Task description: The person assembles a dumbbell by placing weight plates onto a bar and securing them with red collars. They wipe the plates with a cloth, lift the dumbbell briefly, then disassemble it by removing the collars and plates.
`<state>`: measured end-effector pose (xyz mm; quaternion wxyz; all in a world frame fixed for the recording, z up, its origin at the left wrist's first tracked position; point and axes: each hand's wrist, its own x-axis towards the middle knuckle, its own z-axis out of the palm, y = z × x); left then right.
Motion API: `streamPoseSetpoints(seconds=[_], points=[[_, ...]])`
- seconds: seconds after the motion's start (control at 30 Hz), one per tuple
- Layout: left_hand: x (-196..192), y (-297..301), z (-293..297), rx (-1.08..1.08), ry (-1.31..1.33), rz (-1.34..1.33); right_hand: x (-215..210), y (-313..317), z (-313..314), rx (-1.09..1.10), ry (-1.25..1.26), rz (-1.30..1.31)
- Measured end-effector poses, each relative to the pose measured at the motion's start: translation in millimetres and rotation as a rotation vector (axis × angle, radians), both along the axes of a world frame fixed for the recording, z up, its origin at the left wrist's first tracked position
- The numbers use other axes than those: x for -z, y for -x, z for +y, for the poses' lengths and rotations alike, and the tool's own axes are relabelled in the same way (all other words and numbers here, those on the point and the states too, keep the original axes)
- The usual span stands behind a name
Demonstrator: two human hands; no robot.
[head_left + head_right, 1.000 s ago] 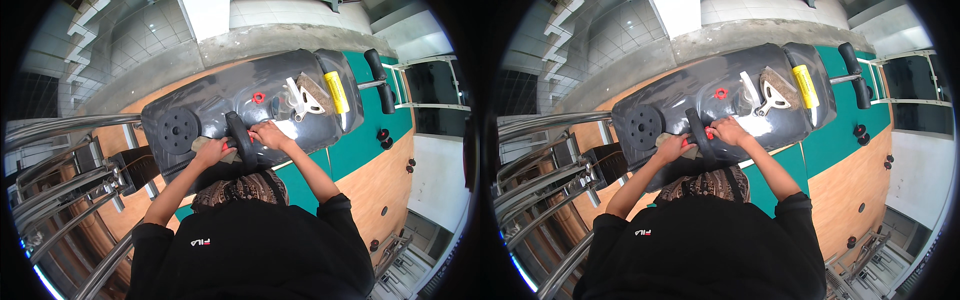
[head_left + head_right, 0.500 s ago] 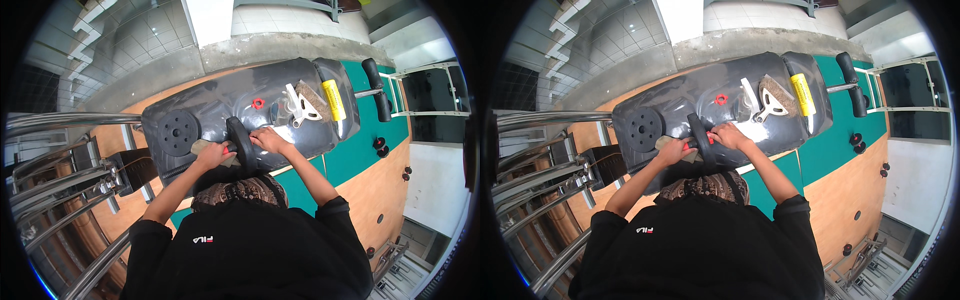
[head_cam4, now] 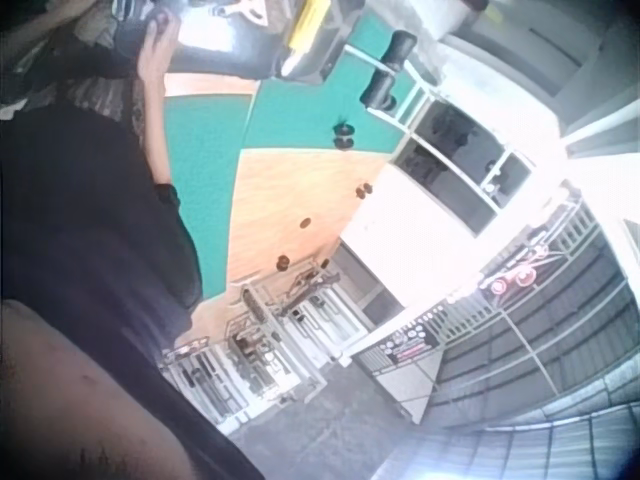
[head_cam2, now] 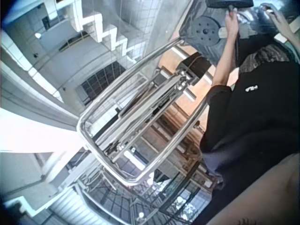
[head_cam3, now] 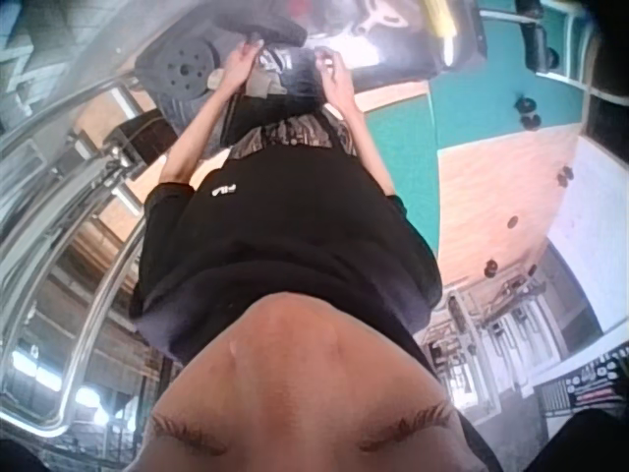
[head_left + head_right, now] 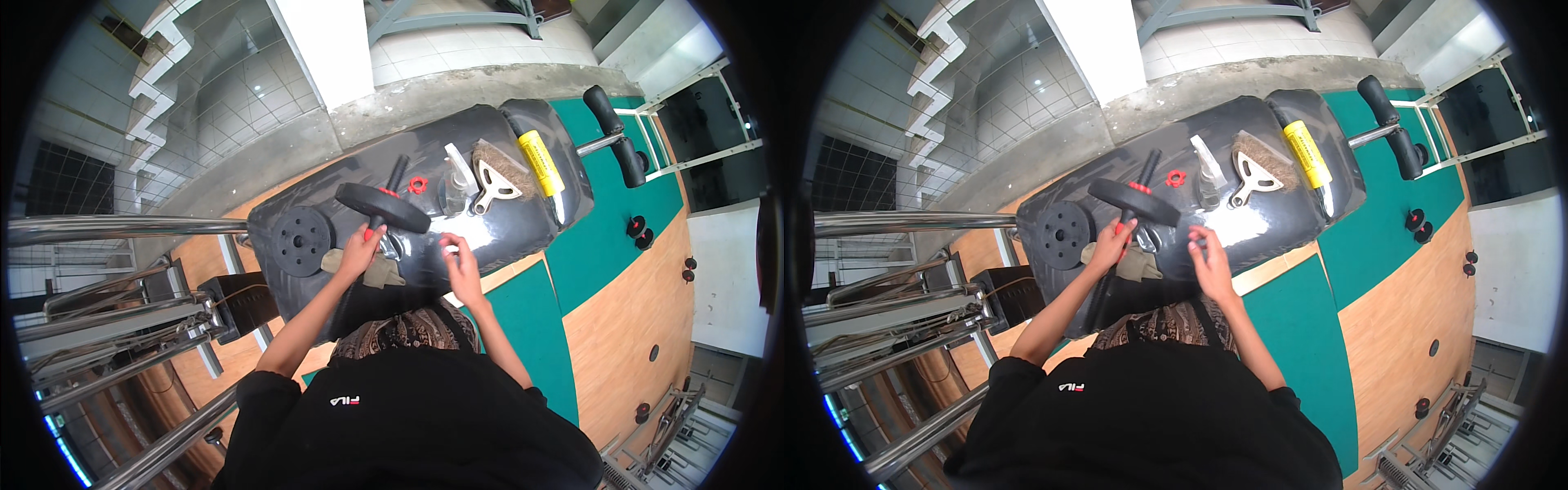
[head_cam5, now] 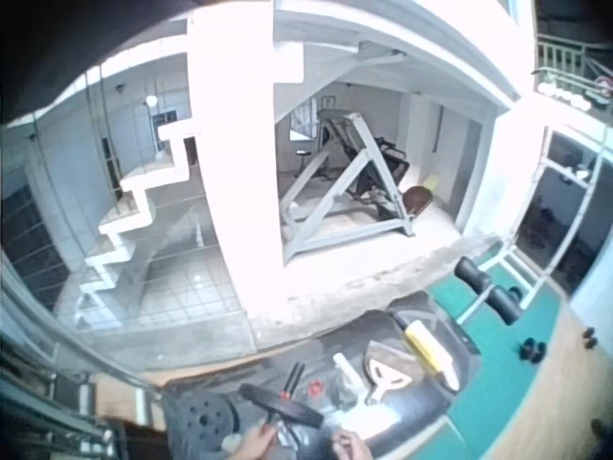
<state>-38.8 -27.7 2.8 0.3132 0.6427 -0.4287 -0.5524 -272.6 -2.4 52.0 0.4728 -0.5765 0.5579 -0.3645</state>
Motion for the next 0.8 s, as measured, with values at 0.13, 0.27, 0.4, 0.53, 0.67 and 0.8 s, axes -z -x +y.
streamPoseSetpoints(seconds=[0.13, 0.27, 0.4, 0.53, 0.67, 0.8], points=[[7.0, 33.5, -28.2, -0.301, 0.003, 0.223, 24.2, -9.6, 29.1, -0.244, -0.026, 0.030], [23.9, 60.3, -47.7, -0.493, 0.020, 0.411, 50.0, -30.5, 41.6, -0.406, -0.322, 0.057], [42.0, 85.1, -63.2, -0.641, 0.038, 0.550, 79.4, -40.2, 40.6, -0.089, -0.327, 0.222], [63.1, 92.3, -60.7, -0.670, 0.089, 0.625, 103.3, -16.8, 30.7, -0.122, -0.118, 0.318], [84.9, 84.0, -55.7, -0.512, 0.075, 0.471, 115.1, 0.9, 20.7, -0.206, -0.098, 0.339], [89.4, 74.5, -50.7, -0.316, -0.025, -0.030, 118.4, -0.8, 22.4, -0.232, -0.215, 0.529]])
